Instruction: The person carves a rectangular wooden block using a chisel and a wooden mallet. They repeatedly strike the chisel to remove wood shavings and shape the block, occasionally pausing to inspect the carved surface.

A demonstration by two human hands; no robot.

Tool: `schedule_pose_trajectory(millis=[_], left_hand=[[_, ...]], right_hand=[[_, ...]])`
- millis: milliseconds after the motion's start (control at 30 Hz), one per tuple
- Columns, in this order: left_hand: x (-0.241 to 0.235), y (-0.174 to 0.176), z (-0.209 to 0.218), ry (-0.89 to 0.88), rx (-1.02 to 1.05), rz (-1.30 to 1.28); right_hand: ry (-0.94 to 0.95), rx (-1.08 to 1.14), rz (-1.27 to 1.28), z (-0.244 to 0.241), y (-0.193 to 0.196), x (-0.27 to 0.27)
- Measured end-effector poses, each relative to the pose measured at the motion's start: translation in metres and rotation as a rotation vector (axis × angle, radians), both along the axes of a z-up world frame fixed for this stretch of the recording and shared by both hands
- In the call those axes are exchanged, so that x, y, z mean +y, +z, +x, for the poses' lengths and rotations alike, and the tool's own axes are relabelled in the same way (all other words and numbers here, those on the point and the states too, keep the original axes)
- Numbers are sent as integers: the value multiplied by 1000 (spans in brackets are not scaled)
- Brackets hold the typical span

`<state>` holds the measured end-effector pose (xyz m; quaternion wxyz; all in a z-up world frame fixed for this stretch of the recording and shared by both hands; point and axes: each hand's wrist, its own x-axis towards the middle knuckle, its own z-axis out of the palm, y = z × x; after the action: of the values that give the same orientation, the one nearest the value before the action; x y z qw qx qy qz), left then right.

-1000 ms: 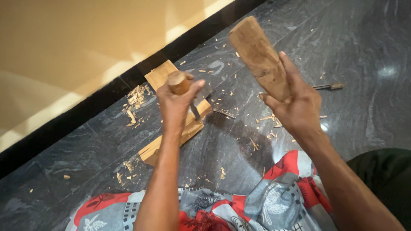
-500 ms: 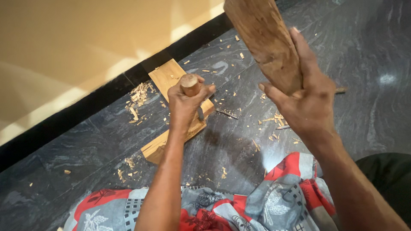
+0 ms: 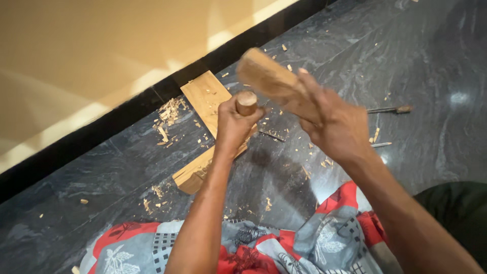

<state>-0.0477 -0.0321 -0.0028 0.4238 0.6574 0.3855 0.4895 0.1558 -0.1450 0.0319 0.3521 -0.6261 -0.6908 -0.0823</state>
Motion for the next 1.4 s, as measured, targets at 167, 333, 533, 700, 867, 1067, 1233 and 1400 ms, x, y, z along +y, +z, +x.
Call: schedule_pose_trajectory(millis=[167,333,533,700,867,1067,1233,1400], left_hand=[[-15,9,-19,197,-296,13],[-27,4,-24,152,-227,51],[-79,9,21,-194,-203,179],[-149,6,40,-230,267,628],[-170,2,39,-364,470,694],[-97,-21,-26,240,839,365],[-51,-53,-63,368,1113,78],[-45,-69,-79,177,1064,-68]], right_hand=[[-343,233,-567,19,-68,-20],[-284,393,-688,11,-130,-45],[-430,143,-891,11,-160,-40],[254,436,-253,9,-161,-61],[423,1256,-595,0,-135,-70],[50,1832,-643,18,-113,-60],[-39,1764,-632,5,-109,-61],[-70,1716,-586,-2,-102,-64]])
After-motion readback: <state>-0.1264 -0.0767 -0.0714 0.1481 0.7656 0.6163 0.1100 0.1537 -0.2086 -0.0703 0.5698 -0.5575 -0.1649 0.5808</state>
